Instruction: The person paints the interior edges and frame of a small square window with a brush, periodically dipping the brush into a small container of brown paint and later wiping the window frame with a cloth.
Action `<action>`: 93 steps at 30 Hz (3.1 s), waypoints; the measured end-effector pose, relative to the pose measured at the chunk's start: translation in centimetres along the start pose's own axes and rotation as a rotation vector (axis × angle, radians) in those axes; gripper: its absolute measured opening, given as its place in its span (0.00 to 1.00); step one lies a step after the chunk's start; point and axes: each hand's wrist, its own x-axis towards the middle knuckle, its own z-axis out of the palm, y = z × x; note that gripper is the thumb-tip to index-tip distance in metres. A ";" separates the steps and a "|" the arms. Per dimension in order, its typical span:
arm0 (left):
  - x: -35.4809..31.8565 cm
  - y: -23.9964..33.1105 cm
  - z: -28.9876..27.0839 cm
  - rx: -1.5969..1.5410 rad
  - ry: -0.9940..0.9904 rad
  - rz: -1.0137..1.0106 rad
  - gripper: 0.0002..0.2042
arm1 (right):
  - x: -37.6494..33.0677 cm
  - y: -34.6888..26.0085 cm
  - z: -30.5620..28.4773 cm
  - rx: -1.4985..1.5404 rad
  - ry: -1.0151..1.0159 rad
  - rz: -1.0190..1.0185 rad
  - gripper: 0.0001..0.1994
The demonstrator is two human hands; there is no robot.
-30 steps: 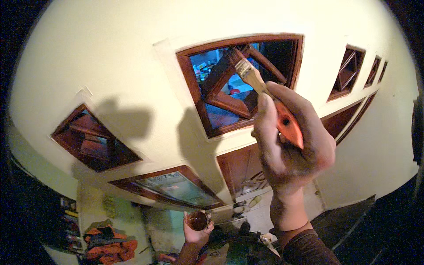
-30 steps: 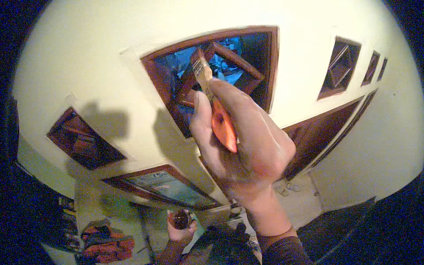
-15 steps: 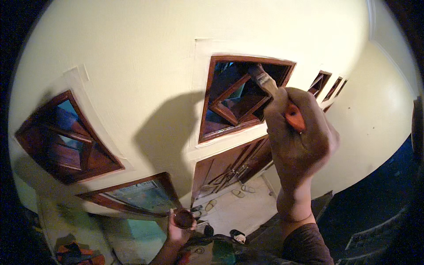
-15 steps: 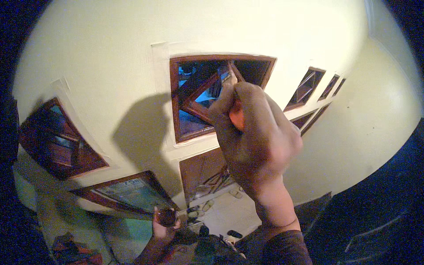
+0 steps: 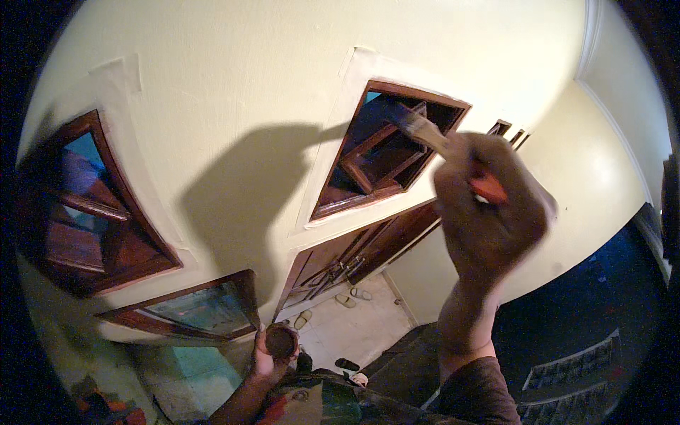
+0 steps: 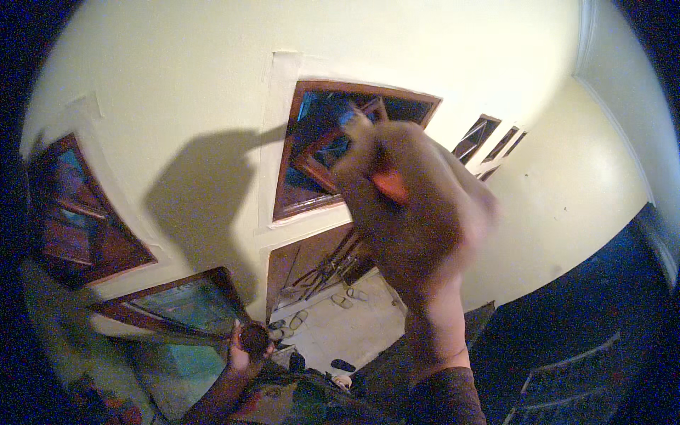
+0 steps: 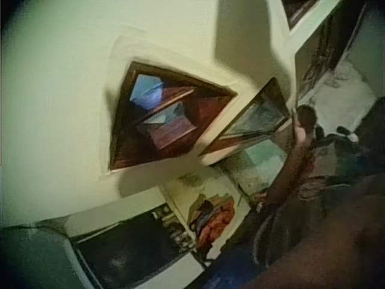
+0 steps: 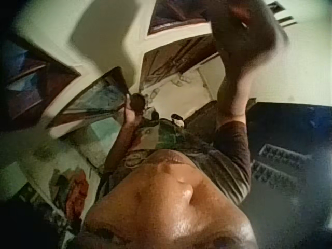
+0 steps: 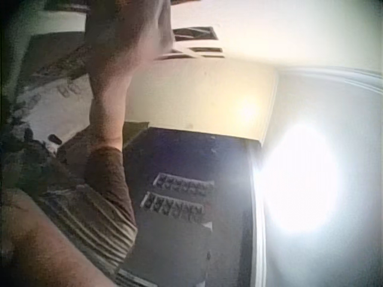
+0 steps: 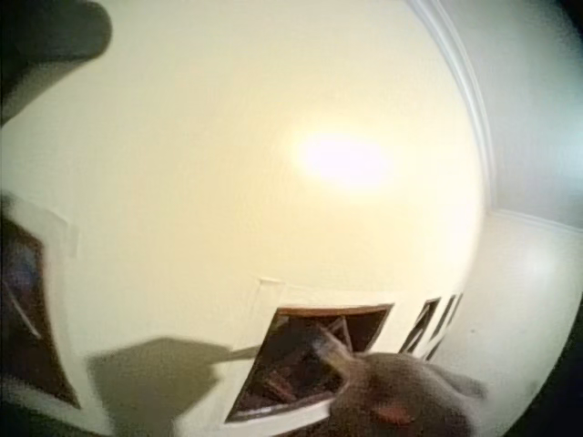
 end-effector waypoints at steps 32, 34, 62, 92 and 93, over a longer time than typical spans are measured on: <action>-1.2 0.0 0.4 -0.050 -0.023 -0.063 0.35 | 0.5 -1.3 0.3 0.003 -0.121 -0.016 0.01; -1.2 -0.1 0.2 -0.056 -0.047 -0.081 0.33 | 0.4 -0.6 1.5 0.013 -0.150 0.028 0.01; -1.8 -2.6 0.7 -0.074 -0.042 -0.132 0.27 | 2.5 0.7 1.2 0.105 -0.338 -0.072 0.09; -1.4 -3.5 2.8 -0.035 -0.075 -0.283 0.32 | 1.0 5.2 2.9 0.209 -0.181 -0.122 0.07; -1.5 -3.4 2.8 -0.041 -0.069 -0.275 0.32 | 0.9 5.2 2.8 0.252 -0.205 -0.119 0.07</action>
